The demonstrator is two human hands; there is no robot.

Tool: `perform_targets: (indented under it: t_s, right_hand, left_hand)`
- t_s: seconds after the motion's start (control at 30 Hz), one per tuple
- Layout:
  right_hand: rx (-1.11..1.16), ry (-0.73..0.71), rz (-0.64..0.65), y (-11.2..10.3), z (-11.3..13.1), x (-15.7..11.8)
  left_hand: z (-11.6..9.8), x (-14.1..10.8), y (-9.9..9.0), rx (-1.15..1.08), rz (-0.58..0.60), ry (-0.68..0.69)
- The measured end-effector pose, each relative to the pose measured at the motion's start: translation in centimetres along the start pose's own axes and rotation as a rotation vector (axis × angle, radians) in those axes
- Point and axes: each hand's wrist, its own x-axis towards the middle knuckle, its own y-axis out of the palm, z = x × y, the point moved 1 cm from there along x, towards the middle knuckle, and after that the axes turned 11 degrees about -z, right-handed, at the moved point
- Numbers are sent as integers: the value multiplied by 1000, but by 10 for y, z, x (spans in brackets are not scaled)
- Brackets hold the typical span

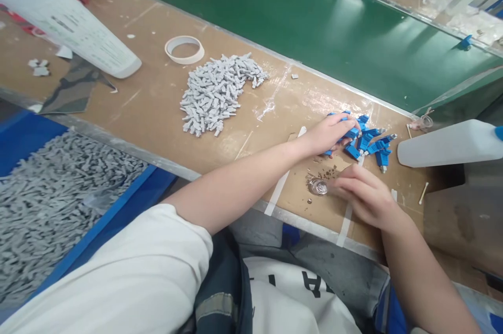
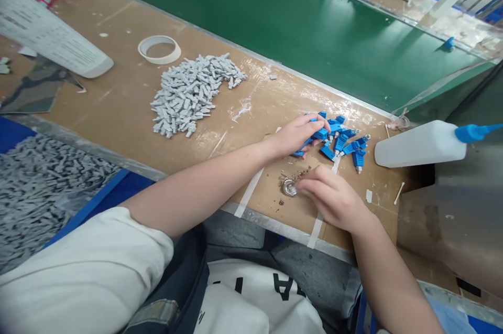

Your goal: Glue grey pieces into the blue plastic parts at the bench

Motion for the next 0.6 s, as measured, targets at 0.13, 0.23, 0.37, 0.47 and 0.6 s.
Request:
perform_targets:
  t_s: [0.13, 0.23, 0.37, 0.47, 0.6]
  right_hand:
    - [-6, 166, -505, -5, -11, 1]
    - [-23, 356, -694, -5, -17, 3]
    - [6, 498, -746, -3, -21, 5]
    - [39, 535, -750, -1, -24, 4]
    - [81, 553, -720, 6, -30, 3]
  left_hand:
    - [1, -3, 0, 37, 42, 25]
    - [3, -4, -1, 85, 50, 41]
    - [8, -2, -1, 117, 40, 23]
    - [11, -2, 0, 131, 48, 39]
    - [12, -4, 1, 215, 20, 76]
